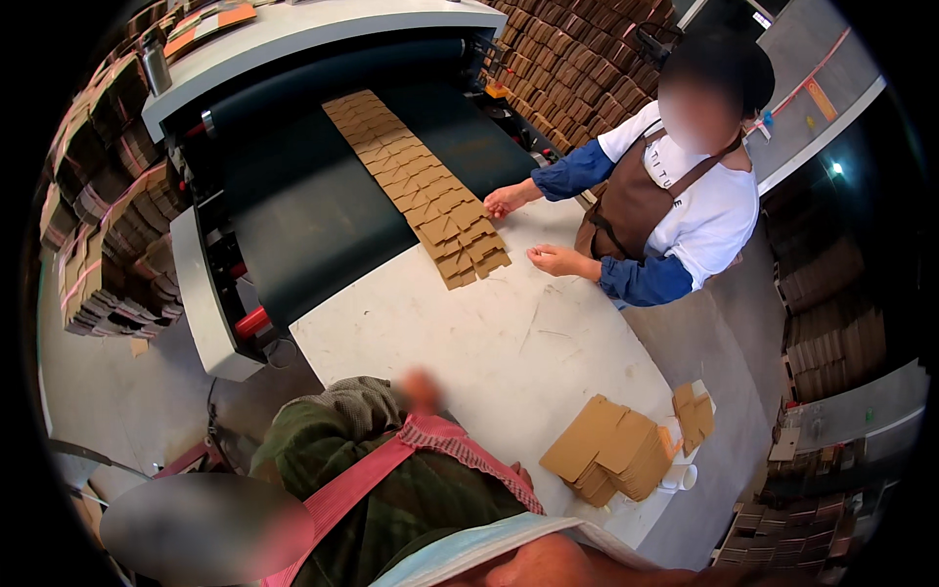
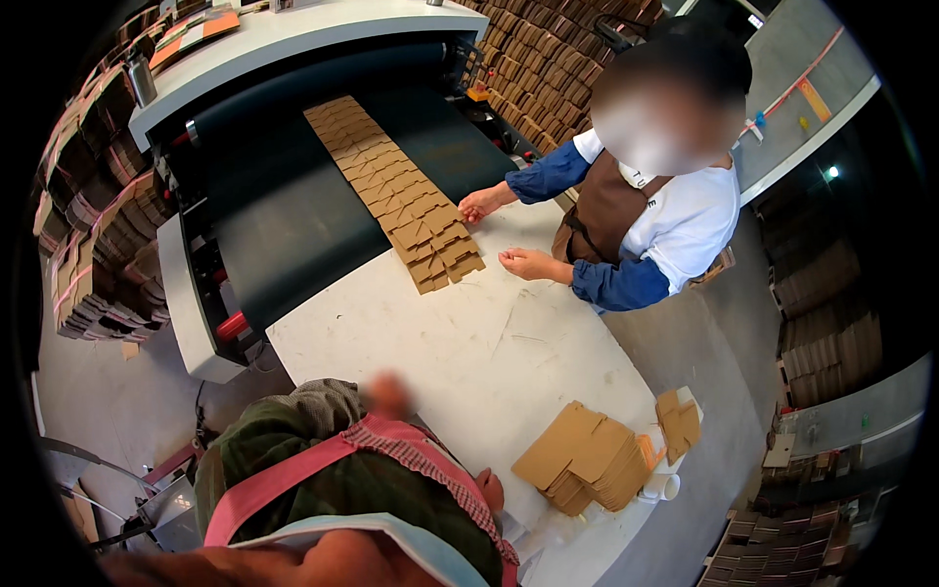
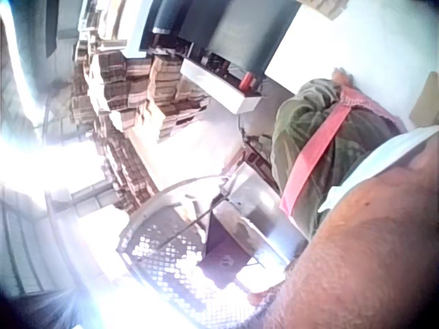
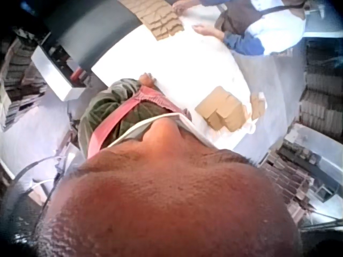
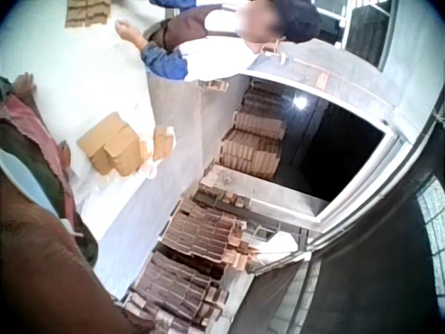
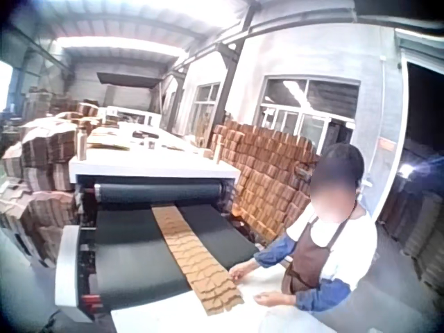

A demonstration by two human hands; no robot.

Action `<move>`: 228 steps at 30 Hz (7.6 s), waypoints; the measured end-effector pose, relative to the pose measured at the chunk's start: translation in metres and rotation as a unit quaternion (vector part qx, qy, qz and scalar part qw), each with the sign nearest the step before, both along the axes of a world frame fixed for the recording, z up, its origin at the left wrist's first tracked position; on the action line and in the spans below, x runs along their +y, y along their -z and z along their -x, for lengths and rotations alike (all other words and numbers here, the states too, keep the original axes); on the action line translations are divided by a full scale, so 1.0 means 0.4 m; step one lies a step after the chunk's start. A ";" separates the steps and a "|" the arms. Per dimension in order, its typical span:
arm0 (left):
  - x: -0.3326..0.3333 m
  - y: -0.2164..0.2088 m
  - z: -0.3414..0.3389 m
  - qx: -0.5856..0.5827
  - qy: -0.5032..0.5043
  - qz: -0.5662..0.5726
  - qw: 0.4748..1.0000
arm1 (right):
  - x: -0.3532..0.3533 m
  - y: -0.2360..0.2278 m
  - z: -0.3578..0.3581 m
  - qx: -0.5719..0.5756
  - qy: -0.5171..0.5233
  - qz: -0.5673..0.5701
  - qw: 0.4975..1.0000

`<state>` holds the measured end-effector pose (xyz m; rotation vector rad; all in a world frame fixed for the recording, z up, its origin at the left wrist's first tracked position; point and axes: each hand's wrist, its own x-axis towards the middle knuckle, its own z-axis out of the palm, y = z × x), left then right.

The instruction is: The person stacks flat cardboard pieces, places them into a strapping machine, and secures them with pink bands. They then remove the banded stacks and place them on a table. A coworker arranges additional cardboard pieces on a conveyor belt nearby.

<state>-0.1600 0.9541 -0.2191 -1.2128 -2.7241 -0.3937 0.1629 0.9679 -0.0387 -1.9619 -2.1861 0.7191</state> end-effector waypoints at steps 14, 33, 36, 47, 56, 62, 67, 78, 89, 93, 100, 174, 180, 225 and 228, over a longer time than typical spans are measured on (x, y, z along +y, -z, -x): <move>-0.103 -0.624 0.068 -0.149 0.285 0.291 0.901 | -0.014 0.002 0.001 -0.010 -0.041 -0.045 0.998; -0.108 -0.573 0.075 -0.158 0.287 0.257 0.909 | -0.043 -0.064 0.040 -0.014 0.009 -0.057 0.998; -0.112 -0.581 0.078 -0.160 0.290 0.254 0.909 | -0.046 -0.064 0.046 -0.019 0.018 -0.065 0.998; -0.047 -0.032 0.038 0.156 0.050 0.049 0.985 | -0.061 -0.026 0.030 -0.009 0.007 -0.141 0.990; -0.055 0.200 0.047 0.169 0.053 -0.036 0.984 | -0.048 -0.026 0.034 -0.020 0.015 -0.110 0.994; -0.039 0.213 0.057 0.178 0.037 -0.088 0.979 | -0.052 -0.033 0.047 -0.018 0.016 -0.119 0.993; -0.062 0.232 0.044 0.181 0.002 -0.097 0.979 | -0.053 -0.035 0.037 -0.021 0.015 -0.115 0.993; -0.006 0.135 0.000 0.216 -0.097 -0.032 0.971 | -0.046 -0.042 0.046 -0.041 0.012 -0.095 0.995; 0.018 0.147 0.041 0.147 -0.177 -0.058 0.971 | -0.025 0.017 0.031 -0.039 -0.032 -0.094 0.994; -0.009 -0.216 0.075 -0.130 0.147 0.225 0.955 | -0.019 0.066 -0.001 -0.058 -0.005 -0.088 0.994; -0.087 -0.532 0.064 -0.222 0.165 0.285 0.918 | -0.005 0.106 -0.027 -0.029 -0.057 -0.080 0.995; -0.119 -0.632 0.089 -0.162 0.300 0.235 0.910 | -0.051 0.005 0.039 -0.051 0.010 -0.147 0.988; -0.120 -0.619 0.081 -0.145 0.283 0.248 0.915 | -0.037 0.002 0.025 -0.015 -0.025 -0.098 0.995; -0.081 -0.579 0.089 -0.095 0.357 0.294 0.882 | -0.054 -0.043 0.048 0.002 0.049 -0.169 0.984; -0.077 -0.591 0.079 -0.092 0.344 0.319 0.879 | -0.058 -0.036 0.043 0.012 0.042 -0.213 0.976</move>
